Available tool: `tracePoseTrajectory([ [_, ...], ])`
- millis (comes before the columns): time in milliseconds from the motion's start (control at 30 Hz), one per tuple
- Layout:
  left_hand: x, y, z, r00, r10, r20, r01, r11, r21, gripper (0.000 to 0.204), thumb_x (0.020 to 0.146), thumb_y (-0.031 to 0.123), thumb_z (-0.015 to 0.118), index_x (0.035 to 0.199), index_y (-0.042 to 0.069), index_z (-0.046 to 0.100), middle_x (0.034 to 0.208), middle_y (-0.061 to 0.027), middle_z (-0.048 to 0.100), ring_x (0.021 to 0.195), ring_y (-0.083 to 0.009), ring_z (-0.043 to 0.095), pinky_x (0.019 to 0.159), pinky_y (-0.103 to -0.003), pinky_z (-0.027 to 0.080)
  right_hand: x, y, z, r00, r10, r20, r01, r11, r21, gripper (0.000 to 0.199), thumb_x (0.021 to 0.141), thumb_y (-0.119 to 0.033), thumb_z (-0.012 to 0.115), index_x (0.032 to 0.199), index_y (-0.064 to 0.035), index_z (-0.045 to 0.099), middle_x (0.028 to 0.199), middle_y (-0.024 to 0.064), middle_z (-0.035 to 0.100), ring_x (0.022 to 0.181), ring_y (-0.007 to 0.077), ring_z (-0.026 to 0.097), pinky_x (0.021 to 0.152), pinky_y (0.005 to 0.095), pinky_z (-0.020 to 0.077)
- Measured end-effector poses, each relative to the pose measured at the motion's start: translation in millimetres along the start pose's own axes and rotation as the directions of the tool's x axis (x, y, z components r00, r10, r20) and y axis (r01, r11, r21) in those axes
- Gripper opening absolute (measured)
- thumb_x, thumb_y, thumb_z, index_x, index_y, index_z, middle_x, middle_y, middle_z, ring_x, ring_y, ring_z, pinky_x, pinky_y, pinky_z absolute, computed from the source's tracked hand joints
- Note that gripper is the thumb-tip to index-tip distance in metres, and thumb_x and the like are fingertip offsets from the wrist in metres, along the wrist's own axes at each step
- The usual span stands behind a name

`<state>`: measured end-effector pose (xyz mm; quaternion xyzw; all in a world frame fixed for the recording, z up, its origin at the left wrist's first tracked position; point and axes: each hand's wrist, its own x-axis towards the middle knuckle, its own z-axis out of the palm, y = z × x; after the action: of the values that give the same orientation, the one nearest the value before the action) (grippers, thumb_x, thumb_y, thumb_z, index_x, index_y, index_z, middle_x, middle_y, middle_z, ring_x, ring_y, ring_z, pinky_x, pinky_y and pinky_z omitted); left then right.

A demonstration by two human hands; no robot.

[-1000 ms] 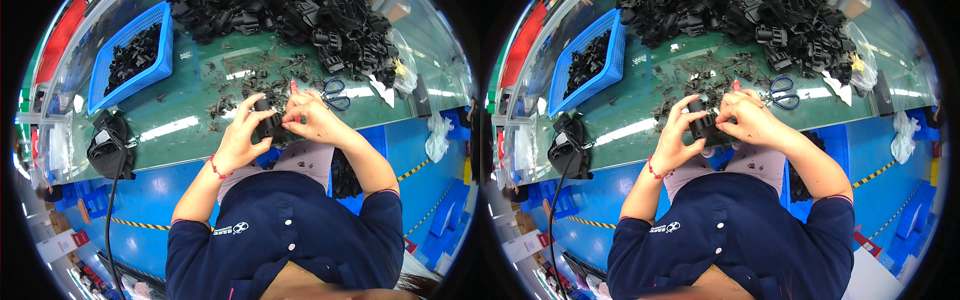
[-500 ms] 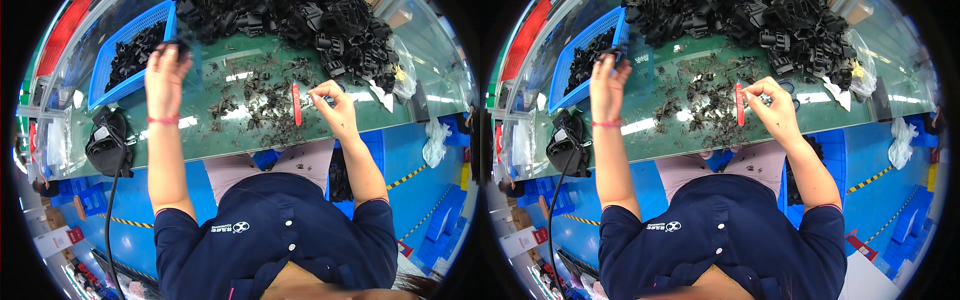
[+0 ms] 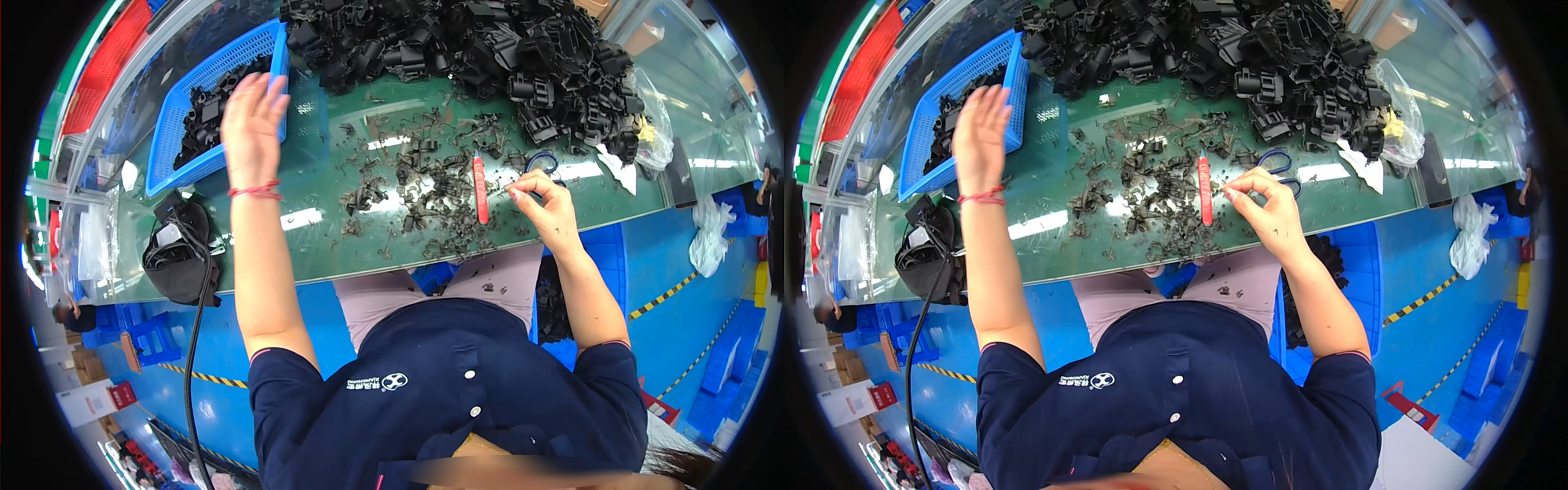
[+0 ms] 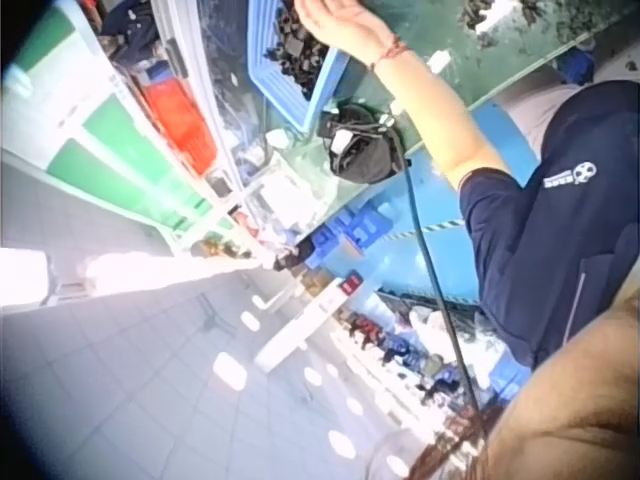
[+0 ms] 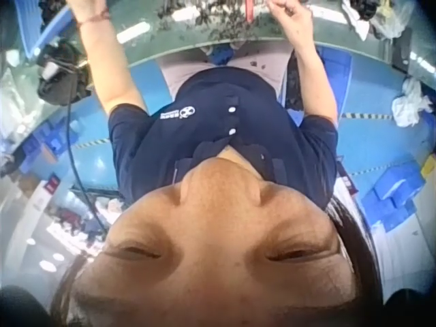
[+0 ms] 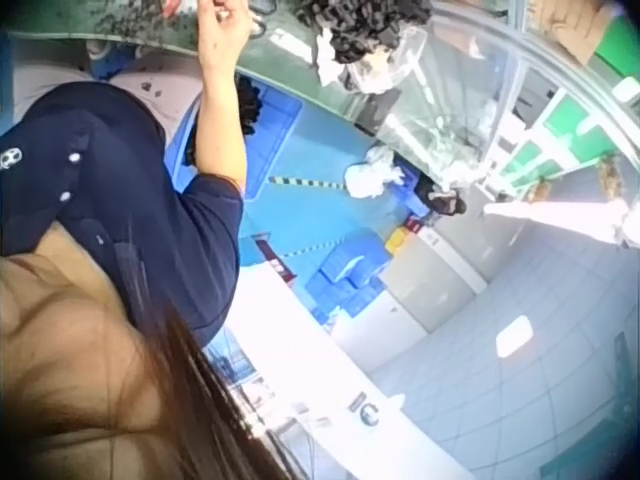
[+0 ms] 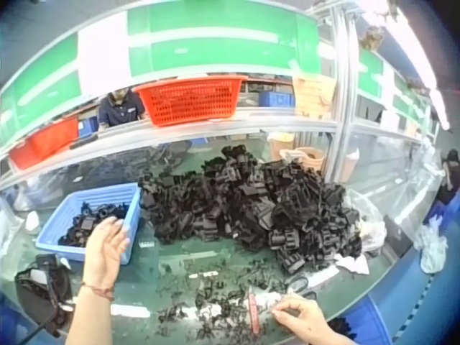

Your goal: The person scrapes and trims excess material from black plastic components using a scraper and scissors.

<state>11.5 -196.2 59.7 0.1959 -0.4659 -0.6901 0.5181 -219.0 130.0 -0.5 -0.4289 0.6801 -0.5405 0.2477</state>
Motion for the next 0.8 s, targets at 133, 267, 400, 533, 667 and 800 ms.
tracePoseTrajectory([
  [133,10.1,-58.4,22.1,0.997,0.026,0.067,-0.064,0.736,0.674,0.042,0.081,0.025,0.065,0.114,0.001,0.054,0.113,-0.0177,0.057,0.105,-0.0275,0.056,0.087,-0.035,0.045,-2.3,-7.4,1.9,0.998,-0.062,0.028,0.063,0.997,-0.044,0.008,0.078,-0.006,0.064,0.078,0.0016,0.063,0.08,0.005,0.059,0.079,0.0143,0.054,0.077,0.0265,0.0406],
  [267,58.4,-115.2,-15.1,0.987,0.131,0.09,-0.124,0.284,0.951,0.067,0.068,0.036,0.072,0.12,-0.001,0.05,0.119,-0.023,0.051,0.111,-0.0343,0.05,0.094,-0.039,0.04,-6.6,-8.7,0.1,0.999,-0.045,0.021,0.046,0.998,-0.045,0.013,0.079,-0.009,0.065,0.072,0.0009,0.059,0.076,0.0048,0.057,0.074,0.0135,0.052,0.073,0.0262,0.0402],
  [400,74.3,-132.2,-9.9,0.997,0.082,0.006,-0.026,0.253,0.967,0.07,0.068,0.036,0.072,0.125,0.004,0.046,0.122,-0.0233,0.049,0.114,-0.0349,0.047,0.096,-0.039,0.039,-14.6,-5.0,-10.2,1.0,-0.007,0.023,0.008,0.999,-0.053,0.017,0.08,-0.011,0.064,0.069,0.0007,0.058,0.071,0.0046,0.056,0.07,0.0134,0.052,0.068,0.0259,0.0404],
  [533,84.0,-143.8,-14.1,0.997,0.069,0.042,-0.052,0.152,0.987,0.065,0.066,0.04,0.074,0.116,0.008,0.051,0.108,-0.0222,0.058,0.102,-0.0355,0.056,0.087,-0.039,0.044,-17.1,2.3,-11.0,0.995,-0.09,0.041,0.094,0.988,-0.12,0.016,0.079,-0.01,0.064,0.069,0.0013,0.059,0.07,0.0053,0.057,0.069,0.0146,0.053,0.066,0.0254,0.0408],
  [667,78.5,-138.0,-10.9,0.993,0.095,0.074,-0.093,0.219,0.971,0.057,0.06,0.032,0.079,0.102,0.006,0.05,0.092,-0.0203,0.061,0.087,-0.0369,0.06,0.077,-0.042,0.048,-16.4,6.8,-13.9,0.988,-0.119,0.1,0.14,0.961,-0.238,0.009,0.077,-0.005,0.064,0.071,0.0015,0.062,0.074,0.007,0.059,0.072,0.0162,0.056,0.068,0.0276,0.0431],
  [800,57.7,-127.8,-0.6,0.99,-0.113,-0.083,0.141,0.783,0.605,0.05,0.068,0.03,0.079,0.095,0.003,0.048,0.087,-0.0064,0.054,0.076,-0.0146,0.056,0.061,-0.029,0.051,-13.0,9.0,-15.7,0.994,-0.1,0.045,0.108,0.965,-0.241,0.009,0.075,-0.007,0.066,0.071,-0.0003,0.061,0.071,0.0066,0.058,0.073,0.0205,0.056,0.069,0.0311,0.0429],
])
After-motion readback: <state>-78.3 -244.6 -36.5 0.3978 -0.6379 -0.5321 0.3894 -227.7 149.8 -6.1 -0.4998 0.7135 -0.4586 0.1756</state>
